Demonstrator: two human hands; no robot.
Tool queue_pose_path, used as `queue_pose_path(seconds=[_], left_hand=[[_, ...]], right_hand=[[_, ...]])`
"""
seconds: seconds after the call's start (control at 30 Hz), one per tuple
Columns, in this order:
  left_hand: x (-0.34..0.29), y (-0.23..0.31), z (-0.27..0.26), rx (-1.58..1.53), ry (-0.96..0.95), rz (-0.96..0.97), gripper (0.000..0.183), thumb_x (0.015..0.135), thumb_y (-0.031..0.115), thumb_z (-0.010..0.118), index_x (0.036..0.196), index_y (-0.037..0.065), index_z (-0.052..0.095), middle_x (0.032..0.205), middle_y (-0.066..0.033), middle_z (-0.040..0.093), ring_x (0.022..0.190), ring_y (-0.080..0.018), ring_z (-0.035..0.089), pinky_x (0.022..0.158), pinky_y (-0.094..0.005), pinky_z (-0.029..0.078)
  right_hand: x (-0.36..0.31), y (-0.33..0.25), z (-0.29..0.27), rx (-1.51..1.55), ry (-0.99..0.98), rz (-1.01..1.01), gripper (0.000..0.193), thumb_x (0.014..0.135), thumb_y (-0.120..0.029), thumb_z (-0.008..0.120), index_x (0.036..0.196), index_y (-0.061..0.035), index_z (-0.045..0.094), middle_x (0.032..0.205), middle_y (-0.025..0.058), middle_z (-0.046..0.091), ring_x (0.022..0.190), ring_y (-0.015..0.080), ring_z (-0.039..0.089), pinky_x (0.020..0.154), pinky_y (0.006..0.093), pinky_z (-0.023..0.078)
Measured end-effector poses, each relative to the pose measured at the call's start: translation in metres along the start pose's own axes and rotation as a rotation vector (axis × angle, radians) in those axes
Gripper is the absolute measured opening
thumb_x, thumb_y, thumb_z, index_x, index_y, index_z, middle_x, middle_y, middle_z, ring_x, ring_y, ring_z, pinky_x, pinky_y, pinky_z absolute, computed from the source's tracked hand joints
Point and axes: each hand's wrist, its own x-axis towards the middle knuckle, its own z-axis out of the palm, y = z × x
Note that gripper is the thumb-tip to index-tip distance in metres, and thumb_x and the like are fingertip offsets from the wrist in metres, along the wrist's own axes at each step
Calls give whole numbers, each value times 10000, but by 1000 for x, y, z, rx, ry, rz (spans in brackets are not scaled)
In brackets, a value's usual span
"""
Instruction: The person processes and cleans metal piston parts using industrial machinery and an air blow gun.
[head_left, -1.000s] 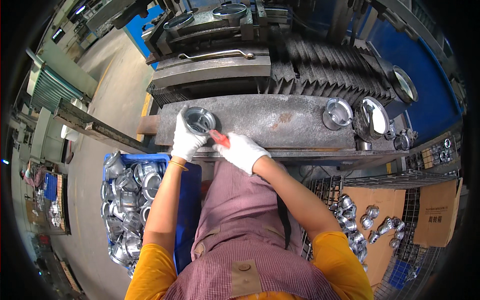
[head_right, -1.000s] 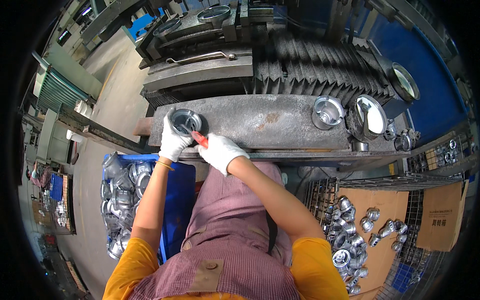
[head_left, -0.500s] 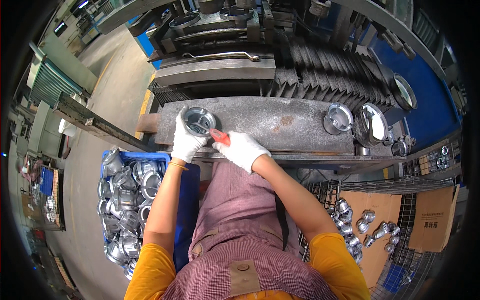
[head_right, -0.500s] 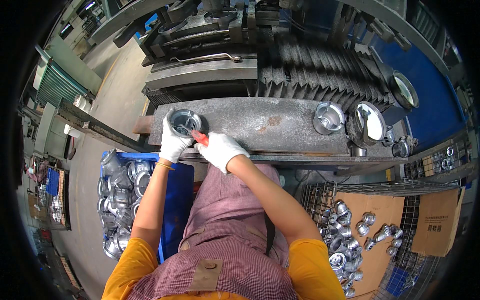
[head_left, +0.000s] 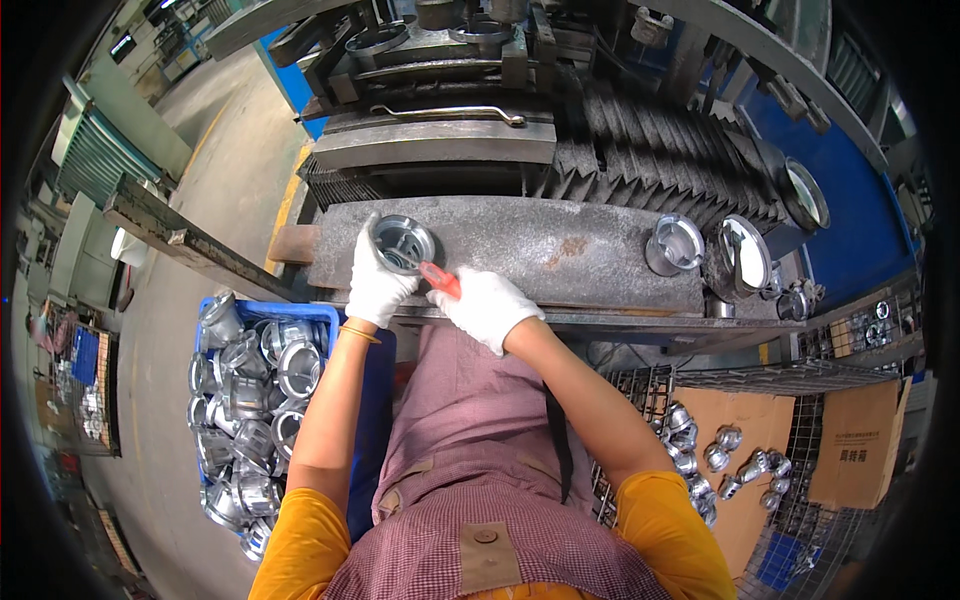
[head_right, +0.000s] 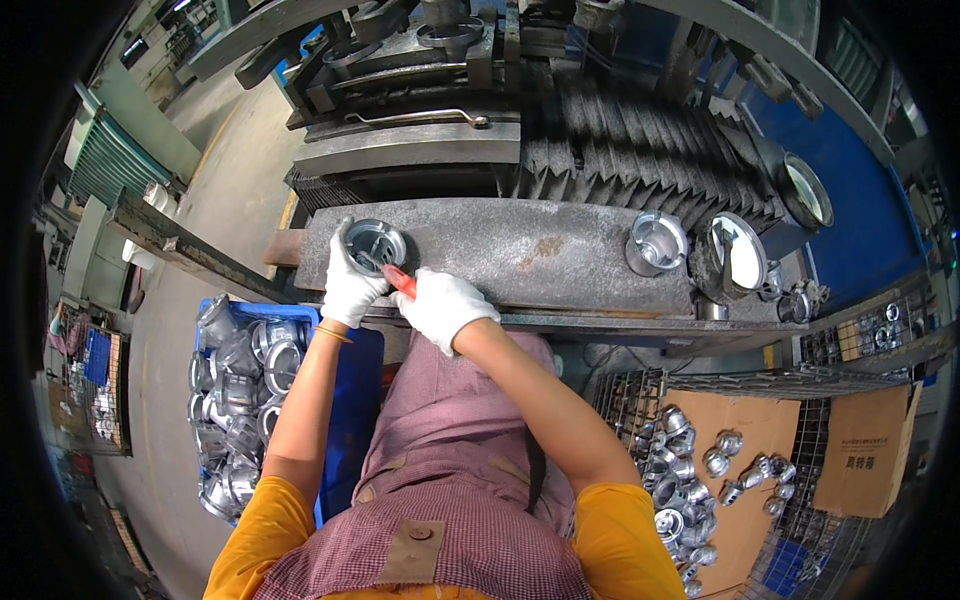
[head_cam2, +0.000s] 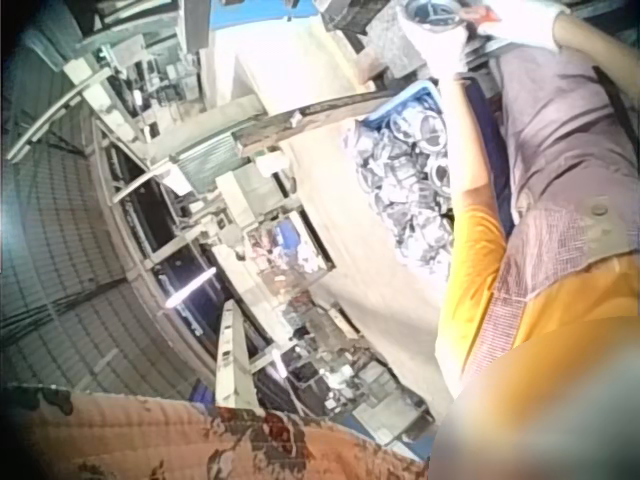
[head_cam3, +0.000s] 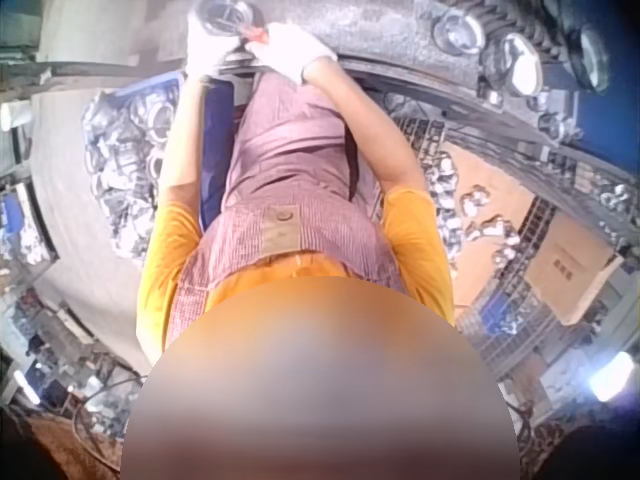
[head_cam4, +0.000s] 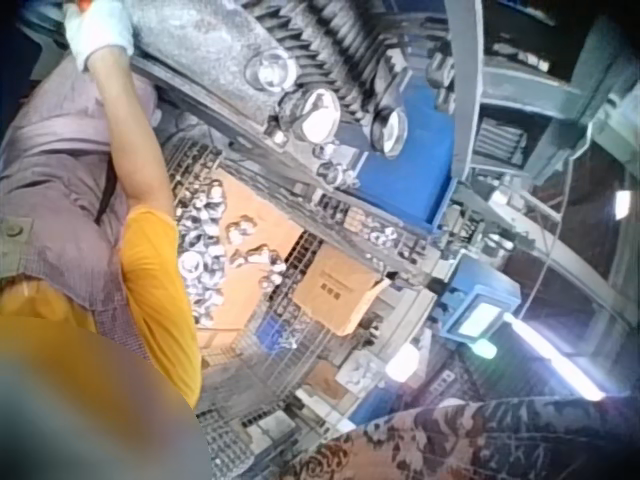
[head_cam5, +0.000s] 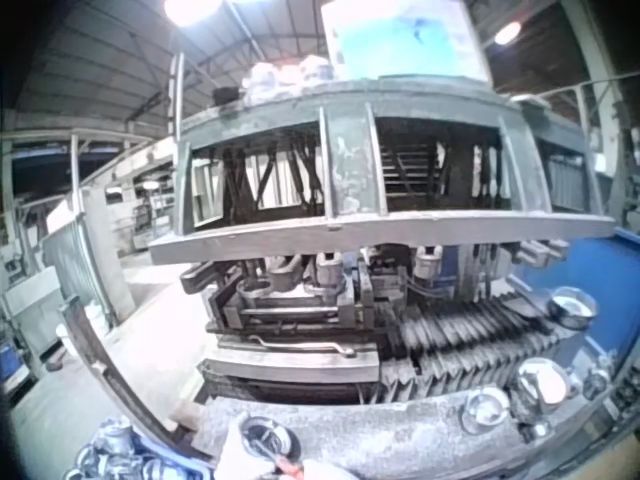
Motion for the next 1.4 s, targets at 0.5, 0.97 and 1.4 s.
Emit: queue_pose_path(seconds=[0.5, 0.97, 1.4], left_hand=[[5, -6, 7, 276, 39, 36, 1061, 546, 131, 879, 1376, 27, 227, 1150, -111, 532, 1049, -191, 547, 943, -315, 452], [2, -20, 6, 209, 38, 86, 862, 654, 190, 825, 1333, 49, 312, 1124, -97, 551, 1022, -174, 554, 943, -321, 459], [0, -15, 6, 242, 2, 88, 867, 671, 144, 806, 1343, 42, 267, 1125, -96, 536, 1010, -161, 551, 954, -317, 451]], right_hand=[[17, 18, -8, 31, 27, 86, 457, 837, -409, 542, 1022, 1, 624, 954, 253, 638, 931, 409, 609, 819, 444, 470], [-20, 20, -17, 21, -8, 79, 509, 841, -444, 559, 1007, 35, 611, 953, 269, 629, 936, 411, 602, 821, 429, 465], [-23, 27, -9, 54, -37, 106, 480, 840, -429, 577, 1008, 20, 607, 965, 267, 624, 952, 420, 589, 823, 428, 466]])
